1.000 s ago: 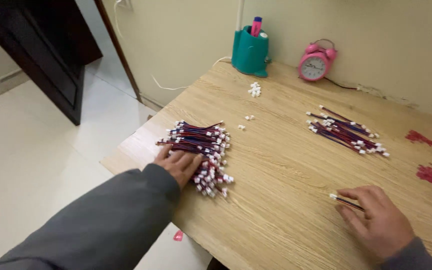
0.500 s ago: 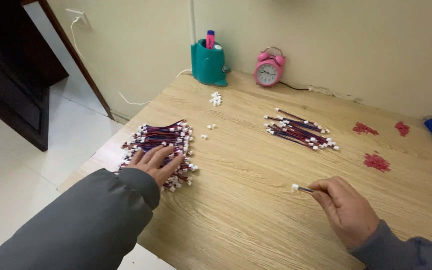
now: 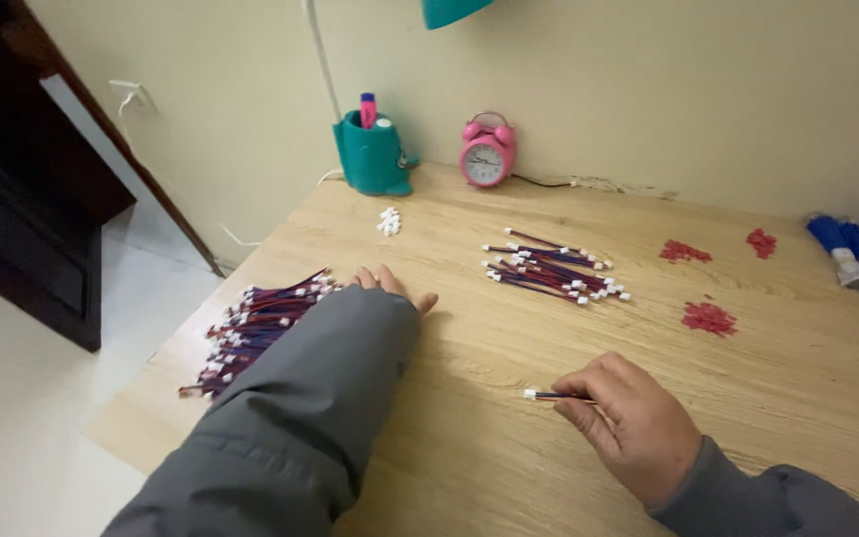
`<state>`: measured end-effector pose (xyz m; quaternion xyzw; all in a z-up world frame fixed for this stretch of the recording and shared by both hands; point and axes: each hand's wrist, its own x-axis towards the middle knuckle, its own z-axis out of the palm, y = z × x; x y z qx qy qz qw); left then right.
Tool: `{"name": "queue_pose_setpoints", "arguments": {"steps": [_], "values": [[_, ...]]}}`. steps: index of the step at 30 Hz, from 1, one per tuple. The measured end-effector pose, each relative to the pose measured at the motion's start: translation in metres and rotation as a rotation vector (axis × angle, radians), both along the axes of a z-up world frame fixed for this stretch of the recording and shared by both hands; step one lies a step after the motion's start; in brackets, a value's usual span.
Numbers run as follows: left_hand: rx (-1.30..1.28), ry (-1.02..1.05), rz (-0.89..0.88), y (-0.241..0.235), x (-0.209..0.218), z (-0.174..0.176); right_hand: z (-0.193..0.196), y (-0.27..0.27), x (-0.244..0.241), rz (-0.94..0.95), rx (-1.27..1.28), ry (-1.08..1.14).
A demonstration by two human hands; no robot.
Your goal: Attaching small plastic connectors to the ends of wire harnesses on a wooden table.
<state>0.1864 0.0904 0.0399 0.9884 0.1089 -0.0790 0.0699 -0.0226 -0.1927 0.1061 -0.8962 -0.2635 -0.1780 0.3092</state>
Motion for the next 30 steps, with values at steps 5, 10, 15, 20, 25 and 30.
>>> {"name": "queue_pose_setpoints", "arguments": {"steps": [5, 10, 15, 20, 25, 30], "values": [[-0.050, -0.065, -0.015, -0.028, 0.041, -0.034, 0.002, -0.004, 0.005, -0.001, 0.035, -0.024], [-0.134, -0.277, -0.114, -0.043, 0.049, -0.034, -0.001, -0.009, 0.011, -0.009, 0.029, -0.020], [-0.524, -0.740, -0.451, -0.092, 0.002, -0.030, -0.004, -0.023, 0.032, -0.138, -0.038, 0.028], [-1.403, -0.025, -0.404, -0.120, -0.081, -0.010, -0.006, -0.018, 0.049, -0.296, -0.045, 0.091], [-1.448, 0.078, -0.310, -0.114, -0.074, -0.033, -0.029, -0.013, 0.055, -0.277, -0.006, 0.161], [-1.265, 0.086, -0.277, -0.113, -0.063, -0.066, -0.069, -0.049, 0.079, -0.344, -0.032, 0.069]]}}
